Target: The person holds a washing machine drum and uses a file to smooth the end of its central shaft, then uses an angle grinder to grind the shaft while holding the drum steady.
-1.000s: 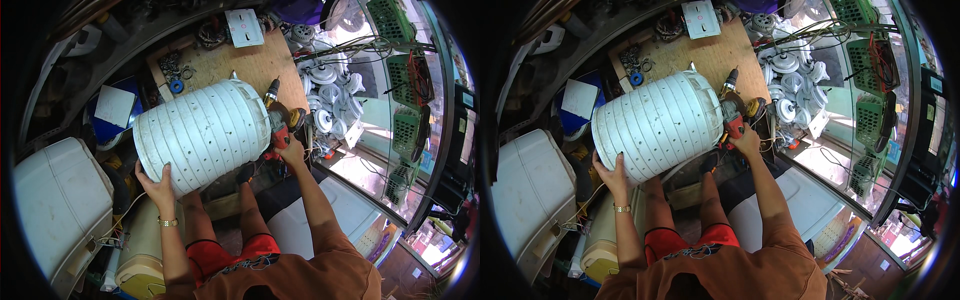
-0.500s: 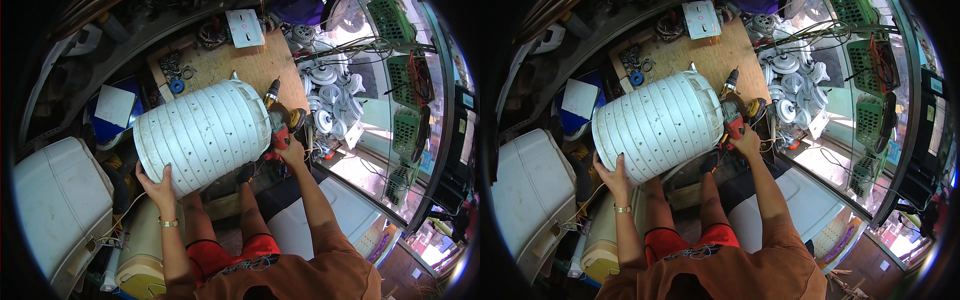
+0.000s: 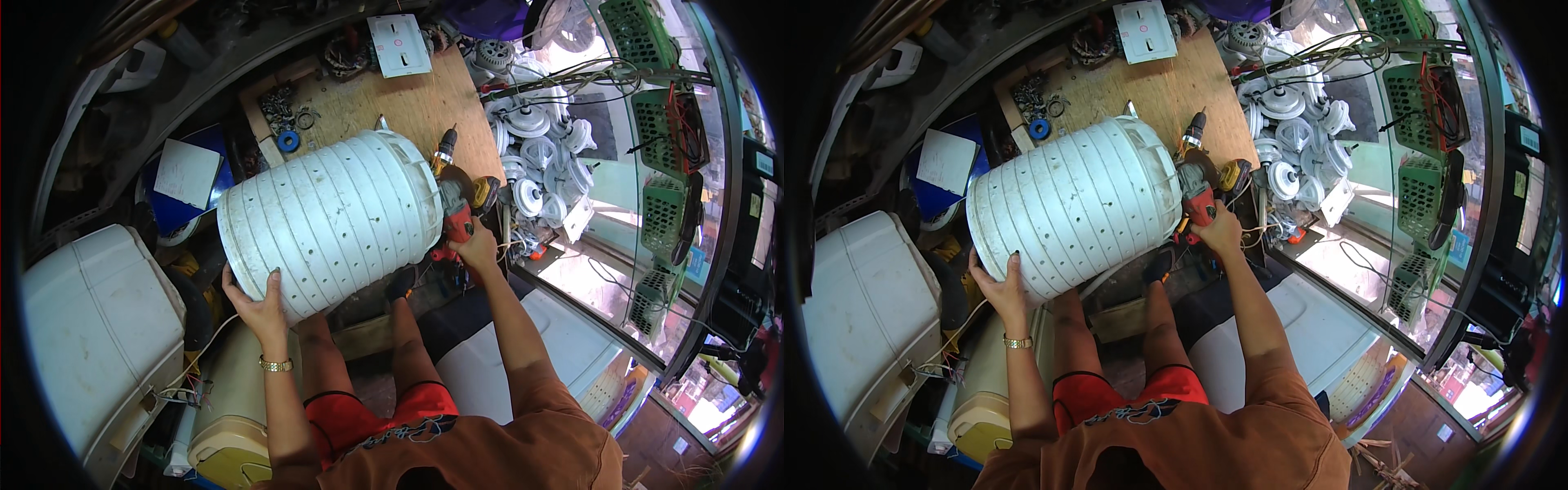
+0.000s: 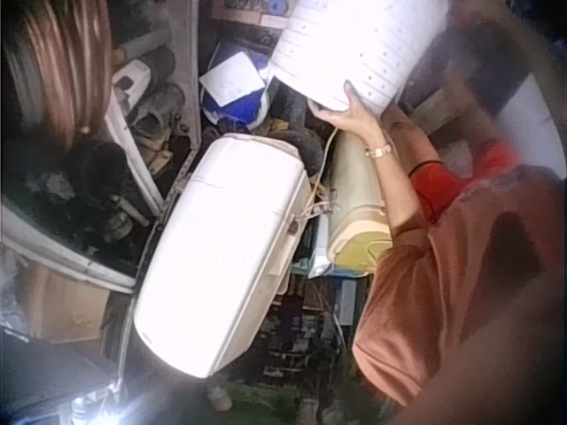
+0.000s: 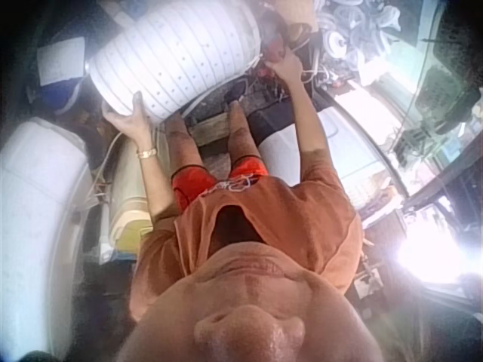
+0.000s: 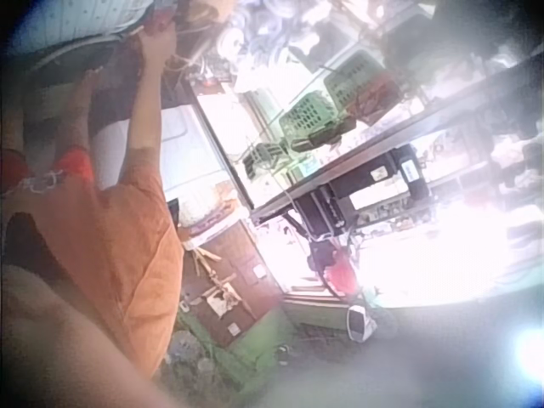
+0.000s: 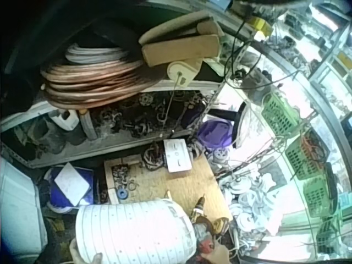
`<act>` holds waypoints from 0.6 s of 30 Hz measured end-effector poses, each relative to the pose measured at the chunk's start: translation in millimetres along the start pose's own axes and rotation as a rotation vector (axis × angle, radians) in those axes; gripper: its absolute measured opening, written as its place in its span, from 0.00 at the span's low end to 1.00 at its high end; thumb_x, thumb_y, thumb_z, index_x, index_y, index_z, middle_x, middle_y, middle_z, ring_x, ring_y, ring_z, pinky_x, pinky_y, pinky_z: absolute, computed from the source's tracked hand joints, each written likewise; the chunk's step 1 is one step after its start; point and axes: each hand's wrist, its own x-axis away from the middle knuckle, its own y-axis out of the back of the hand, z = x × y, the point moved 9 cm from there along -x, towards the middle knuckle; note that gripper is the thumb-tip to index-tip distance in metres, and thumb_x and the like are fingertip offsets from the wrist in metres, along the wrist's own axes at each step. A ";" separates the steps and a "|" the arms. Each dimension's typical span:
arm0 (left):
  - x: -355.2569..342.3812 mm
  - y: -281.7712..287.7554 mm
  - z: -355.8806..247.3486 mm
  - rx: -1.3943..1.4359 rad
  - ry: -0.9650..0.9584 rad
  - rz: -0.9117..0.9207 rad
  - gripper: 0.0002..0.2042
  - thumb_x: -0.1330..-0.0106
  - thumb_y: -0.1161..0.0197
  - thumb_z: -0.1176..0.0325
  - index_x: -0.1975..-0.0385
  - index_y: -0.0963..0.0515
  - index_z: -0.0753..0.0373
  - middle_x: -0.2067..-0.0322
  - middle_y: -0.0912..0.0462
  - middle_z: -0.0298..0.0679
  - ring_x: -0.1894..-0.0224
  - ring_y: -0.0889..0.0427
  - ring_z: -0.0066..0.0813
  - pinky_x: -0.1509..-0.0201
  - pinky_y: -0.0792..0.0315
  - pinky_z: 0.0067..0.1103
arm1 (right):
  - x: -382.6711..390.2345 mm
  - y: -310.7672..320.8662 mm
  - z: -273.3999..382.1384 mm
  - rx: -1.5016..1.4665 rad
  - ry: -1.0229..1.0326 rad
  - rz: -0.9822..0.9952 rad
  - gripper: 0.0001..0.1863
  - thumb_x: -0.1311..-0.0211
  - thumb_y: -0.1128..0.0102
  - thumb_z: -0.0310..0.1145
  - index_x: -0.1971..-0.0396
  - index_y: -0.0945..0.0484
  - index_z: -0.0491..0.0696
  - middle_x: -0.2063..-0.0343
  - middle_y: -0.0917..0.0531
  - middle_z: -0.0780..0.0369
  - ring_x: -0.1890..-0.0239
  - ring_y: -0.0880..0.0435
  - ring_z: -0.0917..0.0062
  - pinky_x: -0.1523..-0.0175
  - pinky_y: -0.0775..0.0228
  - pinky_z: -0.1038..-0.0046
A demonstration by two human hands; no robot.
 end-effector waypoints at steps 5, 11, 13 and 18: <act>-1.1 1.3 5.3 0.020 0.017 -0.020 0.40 0.41 0.25 0.74 0.31 0.41 0.70 0.37 0.31 0.50 0.37 0.30 0.37 0.30 0.36 0.30 | -3.1 0.9 0.0 0.008 0.000 0.018 0.43 0.64 0.22 0.51 0.45 0.24 0.46 0.61 0.13 0.48 0.57 0.13 0.50 0.52 0.21 0.54; -23.3 0.8 -0.5 -0.085 0.029 -0.021 0.37 0.36 0.27 0.69 0.32 0.40 0.73 0.38 0.28 0.53 0.39 0.26 0.38 0.32 0.34 0.30 | 2.8 2.0 -13.3 -0.025 0.016 -0.038 0.44 0.64 0.22 0.51 0.44 0.25 0.46 0.64 0.13 0.48 0.59 0.13 0.50 0.53 0.21 0.55; -34.0 6.1 5.2 -0.133 0.020 -0.033 0.35 0.33 0.29 0.67 0.32 0.40 0.75 0.39 0.26 0.54 0.39 0.26 0.39 0.32 0.34 0.29 | -1.2 2.3 -8.0 -0.032 0.021 -0.030 0.44 0.64 0.22 0.51 0.43 0.25 0.46 0.64 0.13 0.48 0.59 0.13 0.50 0.53 0.21 0.55; -42.2 2.5 7.1 -0.055 0.052 -0.031 0.38 0.37 0.25 0.66 0.33 0.40 0.75 0.40 0.27 0.54 0.40 0.25 0.39 0.33 0.34 0.30 | -17.3 -0.4 3.1 -0.020 0.032 -0.001 0.47 0.64 0.22 0.51 0.39 0.26 0.48 0.63 0.12 0.49 0.59 0.12 0.52 0.53 0.21 0.55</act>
